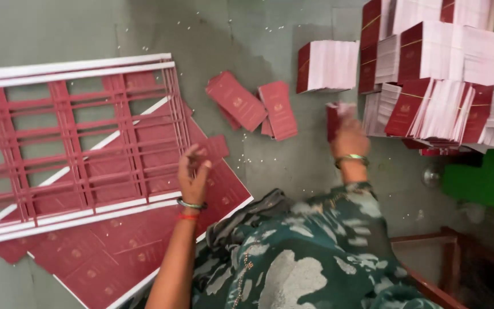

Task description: The person sits on the floor and separates die-cut red printed cards from large printed sheets, pressing each card out of its cut frame by hand. The removed cards are stacked in piles beside the sheets, and finished frames are set aside.

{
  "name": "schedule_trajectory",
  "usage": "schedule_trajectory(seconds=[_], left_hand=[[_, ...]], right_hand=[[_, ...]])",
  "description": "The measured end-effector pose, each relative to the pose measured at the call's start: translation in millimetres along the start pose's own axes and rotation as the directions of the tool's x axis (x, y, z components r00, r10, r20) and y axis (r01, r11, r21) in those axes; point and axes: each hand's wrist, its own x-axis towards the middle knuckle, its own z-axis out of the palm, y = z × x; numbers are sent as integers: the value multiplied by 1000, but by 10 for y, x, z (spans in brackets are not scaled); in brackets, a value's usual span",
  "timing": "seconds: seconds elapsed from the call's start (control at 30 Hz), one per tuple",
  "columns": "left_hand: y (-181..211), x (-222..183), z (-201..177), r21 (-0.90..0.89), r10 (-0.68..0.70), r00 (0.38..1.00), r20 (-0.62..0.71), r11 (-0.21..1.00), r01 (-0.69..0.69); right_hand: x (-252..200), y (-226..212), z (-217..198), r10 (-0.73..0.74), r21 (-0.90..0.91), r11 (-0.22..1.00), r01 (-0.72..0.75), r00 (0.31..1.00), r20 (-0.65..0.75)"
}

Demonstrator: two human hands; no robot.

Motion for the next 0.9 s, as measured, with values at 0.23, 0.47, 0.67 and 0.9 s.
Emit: schedule_trajectory(seconds=[0.23, 0.47, 0.67, 0.9], left_hand=[[101, 271, -859, 69, 22, 937, -348, 998, 2], [59, 153, -2036, 434, -87, 931, -355, 866, 246], [255, -133, -1753, 834, -300, 934, 194, 551, 4], [120, -360, -1472, 946, -8, 959, 283, 165, -278]], right_hand=[[460, 1117, 1308, -280, -11, 960, 280, 958, -55], [691, 1139, 972, -144, 841, 527, -125, 962, 234], [431, 1074, 899, -282, 341, 880, 331, 941, -186], [-1065, -1510, 315, -930, 225, 368, 902, 362, 72]])
